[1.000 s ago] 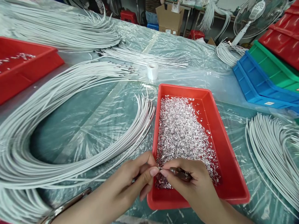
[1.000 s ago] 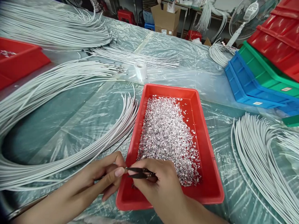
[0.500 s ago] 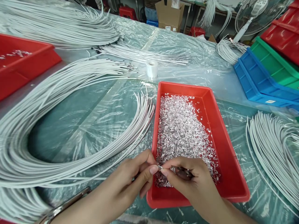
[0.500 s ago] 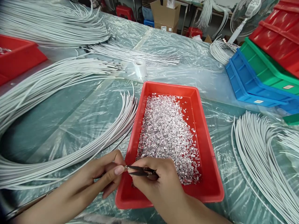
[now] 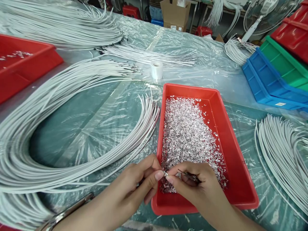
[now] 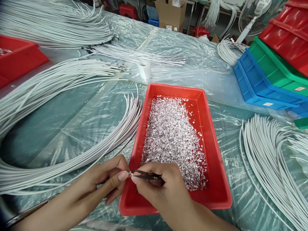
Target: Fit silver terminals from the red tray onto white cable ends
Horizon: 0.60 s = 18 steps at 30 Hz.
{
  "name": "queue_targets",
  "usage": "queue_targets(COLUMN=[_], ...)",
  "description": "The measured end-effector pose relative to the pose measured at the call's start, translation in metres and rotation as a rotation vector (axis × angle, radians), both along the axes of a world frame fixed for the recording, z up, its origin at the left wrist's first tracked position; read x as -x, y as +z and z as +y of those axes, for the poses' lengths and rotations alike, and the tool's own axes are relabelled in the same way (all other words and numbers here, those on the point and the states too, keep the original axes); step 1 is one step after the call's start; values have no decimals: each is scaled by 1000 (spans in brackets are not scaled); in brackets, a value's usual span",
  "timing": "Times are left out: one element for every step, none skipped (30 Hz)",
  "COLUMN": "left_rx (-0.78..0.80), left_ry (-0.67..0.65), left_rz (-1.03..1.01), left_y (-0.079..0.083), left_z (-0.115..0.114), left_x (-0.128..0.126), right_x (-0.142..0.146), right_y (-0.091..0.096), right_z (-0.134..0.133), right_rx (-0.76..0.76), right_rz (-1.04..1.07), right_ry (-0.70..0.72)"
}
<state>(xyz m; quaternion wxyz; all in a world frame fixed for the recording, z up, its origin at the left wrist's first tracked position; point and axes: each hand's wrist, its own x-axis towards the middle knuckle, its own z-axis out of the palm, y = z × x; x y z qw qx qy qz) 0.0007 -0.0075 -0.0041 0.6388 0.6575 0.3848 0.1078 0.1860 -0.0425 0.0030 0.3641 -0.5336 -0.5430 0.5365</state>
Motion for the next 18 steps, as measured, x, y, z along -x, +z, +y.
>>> queue_targets(left_rx=[4, 9, 14, 17, 19, 20, 20, 17, 11, 3, -9, -22, -33, -44, -55, -68, -82, -96], left_ry=[0, -1, 0, 3, 4, 6, 6, 6, 7, 6, 4, 1, -4, -4, 5, 21, 43, 63], left_rz=[1, 2, 2, 2, 0, -2, -5, -6, -4, 3, 10, 20, 28, 32, 33, 31, 28, 23], left_y=[0, 0, 0, 0, 1, 1, 1, 1, 1, 1, 1, 1, 1, 1, 1, 1, 0, 0], left_z=[0, 0, 0, -1, -1, -2, -2, -2, -2, -2, -2, -2, -2, -2, -2, -1, -1, -1], left_x=[0, 1, 1, 1, 2, 2, 3, 3, 3, 3, 3, 2, 2, 2, 1, 1, 0, 0], right_x=[0, 0, 0, 0, 0, 0, 0, 0, 0, 0, 0, 0, -1, -1, -2, -3, -3, -4], right_y=[0, 1, 1, 1, 2, 2, 2, 2, 2, 2, 3, 3, 3, 4, 4, 4, 3, 3], right_z=[0, 1, 1, 1, 2, 2, 2, 2, 3, 3, 2, 2, 2, 2, 1, 1, 1, 1], right_rx=[7, 15, 22, 27, 33, 38, 41, 43, 49, 61, 73, 86, 99, 114, 128, 140, 151, 160], right_rz=[2, 3, 4, 5, 5, 7, 12, 19, 28, 39, 53, 68, 84, 100, 118, 134, 146, 152], right_ry=[5, 7, 8, 7, 7, 9, 11, 12, 12, 14, 15, 13, 8, 12, 26, 41, 50, 47])
